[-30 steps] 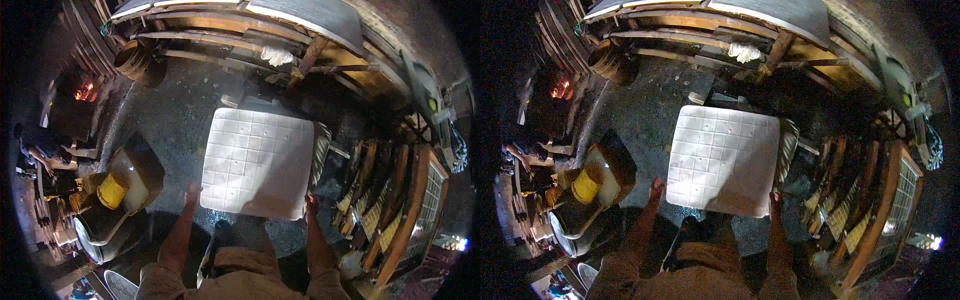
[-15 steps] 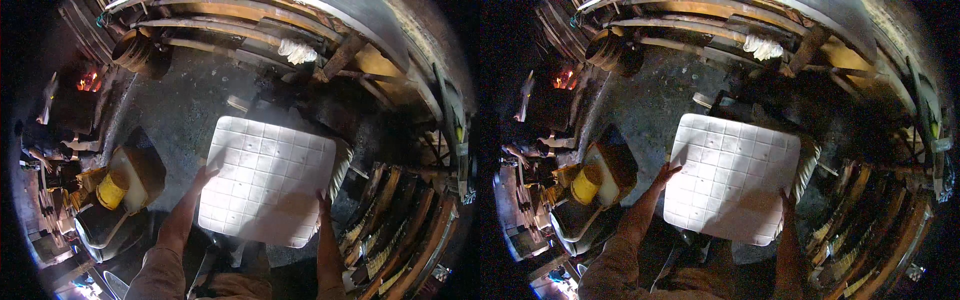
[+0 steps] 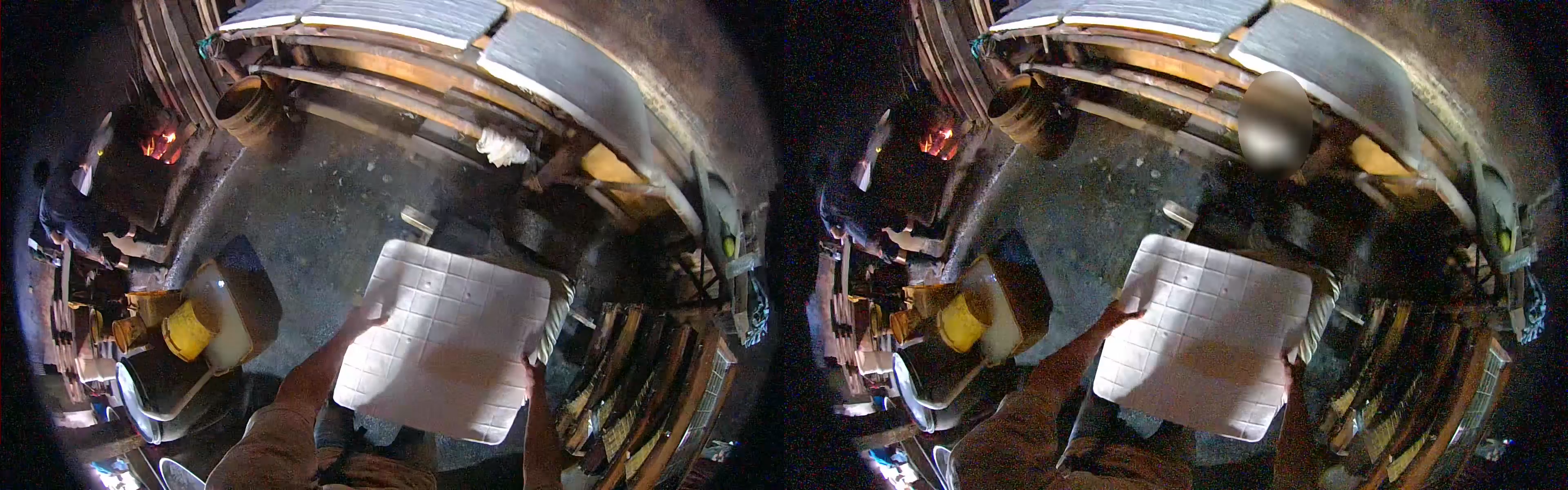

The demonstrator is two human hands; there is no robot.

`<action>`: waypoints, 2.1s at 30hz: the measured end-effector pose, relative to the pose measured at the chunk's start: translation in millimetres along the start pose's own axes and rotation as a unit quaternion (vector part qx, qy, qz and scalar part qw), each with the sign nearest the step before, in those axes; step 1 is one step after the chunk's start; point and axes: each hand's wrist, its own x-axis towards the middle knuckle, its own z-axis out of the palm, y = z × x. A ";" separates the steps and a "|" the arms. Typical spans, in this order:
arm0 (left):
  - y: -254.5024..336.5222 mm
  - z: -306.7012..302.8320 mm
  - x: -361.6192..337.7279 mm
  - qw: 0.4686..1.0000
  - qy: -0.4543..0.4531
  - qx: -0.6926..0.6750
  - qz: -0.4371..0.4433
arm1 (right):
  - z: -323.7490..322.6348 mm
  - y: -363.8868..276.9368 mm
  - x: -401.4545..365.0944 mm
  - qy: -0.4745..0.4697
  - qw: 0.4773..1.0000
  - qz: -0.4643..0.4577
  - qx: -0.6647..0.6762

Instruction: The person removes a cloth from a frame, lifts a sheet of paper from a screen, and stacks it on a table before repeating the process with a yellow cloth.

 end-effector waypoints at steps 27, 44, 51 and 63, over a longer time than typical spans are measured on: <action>16.7 -484.0 191.5 0.989 0.036 0.119 0.081 | 338.5 -362.6 42.2 -0.081 0.995 -0.018 0.047; 108.3 -655.5 467.3 0.991 0.072 0.071 0.088 | 512.3 -542.0 281.1 -0.123 0.913 0.025 0.388; 153.0 -707.7 583.9 0.985 0.064 0.125 0.102 | 569.3 -588.8 348.5 -0.067 0.996 0.027 0.058; 185.7 -807.5 768.0 0.987 0.023 0.106 0.116 | 601.2 -608.5 468.0 0.095 0.994 -0.016 -0.047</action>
